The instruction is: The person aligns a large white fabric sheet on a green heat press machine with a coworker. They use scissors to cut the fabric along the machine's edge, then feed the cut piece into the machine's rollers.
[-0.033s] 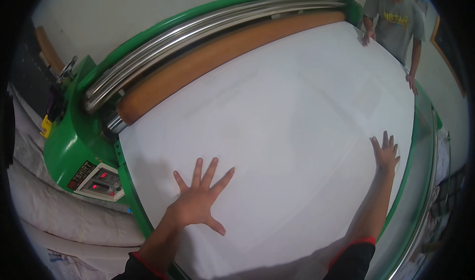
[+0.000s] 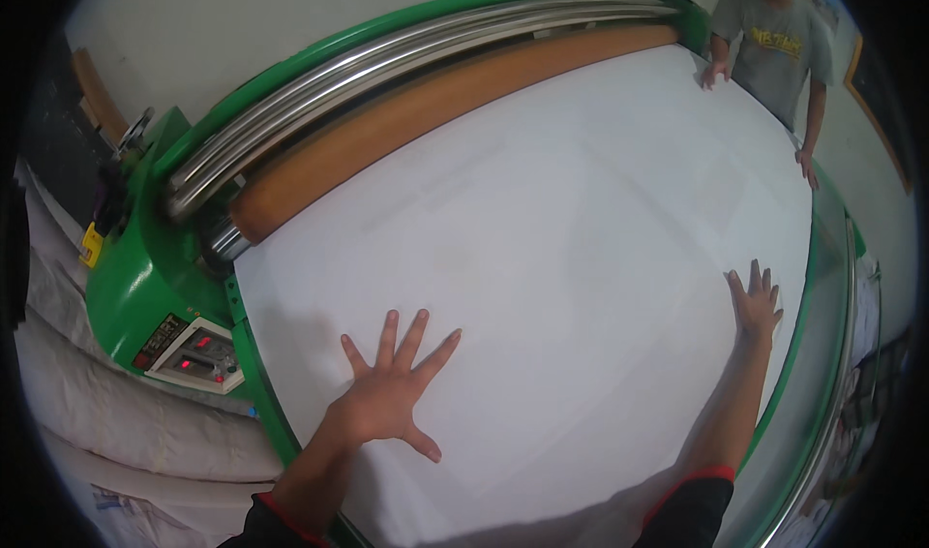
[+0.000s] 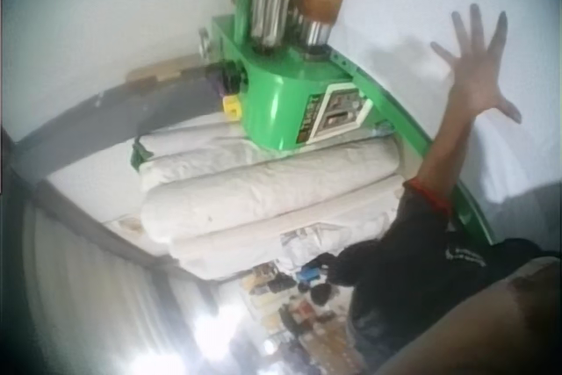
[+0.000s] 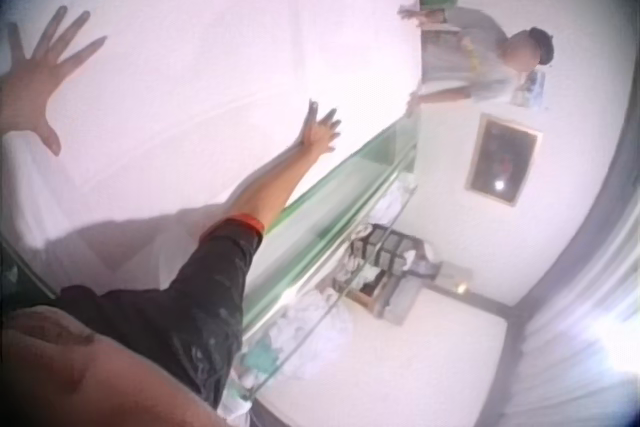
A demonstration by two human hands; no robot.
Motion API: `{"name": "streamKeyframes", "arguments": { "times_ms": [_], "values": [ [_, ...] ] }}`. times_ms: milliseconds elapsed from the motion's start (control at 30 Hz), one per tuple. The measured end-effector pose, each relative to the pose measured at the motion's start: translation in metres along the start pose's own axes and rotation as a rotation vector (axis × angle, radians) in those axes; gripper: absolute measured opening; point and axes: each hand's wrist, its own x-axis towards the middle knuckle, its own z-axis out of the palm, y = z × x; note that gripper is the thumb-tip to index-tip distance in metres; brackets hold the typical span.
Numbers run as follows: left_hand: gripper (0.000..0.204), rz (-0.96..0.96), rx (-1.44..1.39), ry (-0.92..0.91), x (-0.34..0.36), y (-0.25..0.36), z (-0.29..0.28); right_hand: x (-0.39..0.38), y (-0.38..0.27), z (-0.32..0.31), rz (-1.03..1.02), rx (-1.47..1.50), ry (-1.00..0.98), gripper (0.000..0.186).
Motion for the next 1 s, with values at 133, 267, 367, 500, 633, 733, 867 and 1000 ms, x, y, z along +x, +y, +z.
{"name": "streamKeyframes", "arguments": {
  "times_ms": [133, 267, 367, 500, 633, 733, 867, 1000],
  "values": [
    [0.166, 0.014, -0.049, 0.014, 0.003, -0.005, 0.002, -0.003, -0.006, -0.005, 0.010, -0.003, 0.008, 0.101],
    [0.163, 0.032, -0.106, -0.008, 0.001, -0.007, -0.004, 0.001, -0.006, -0.001, 0.026, -0.030, 0.020, 0.101],
    [0.162, 0.036, -0.117, -0.001, -0.002, -0.009, -0.002, 0.004, -0.005, 0.001, 0.022, -0.022, 0.021, 0.100],
    [0.161, 0.038, -0.128, 0.002, -0.002, -0.010, -0.002, 0.010, -0.001, 0.003, 0.026, -0.018, 0.008, 0.101],
    [0.161, 0.030, -0.141, -0.011, -0.004, -0.009, -0.006, 0.009, 0.001, 0.003, 0.020, -0.014, 0.022, 0.102],
    [0.162, 0.024, -0.138, -0.017, -0.004, -0.010, -0.006, 0.003, -0.007, 0.000, 0.012, 0.000, 0.026, 0.102],
    [0.164, 0.025, -0.113, 0.002, -0.001, -0.012, -0.004, 0.003, -0.007, -0.002, 0.011, 0.017, 0.026, 0.103],
    [0.165, -0.017, -0.077, -0.008, 0.004, -0.012, -0.004, 0.002, -0.008, -0.006, -0.011, 0.078, 0.020, 0.102]
  ]
}}
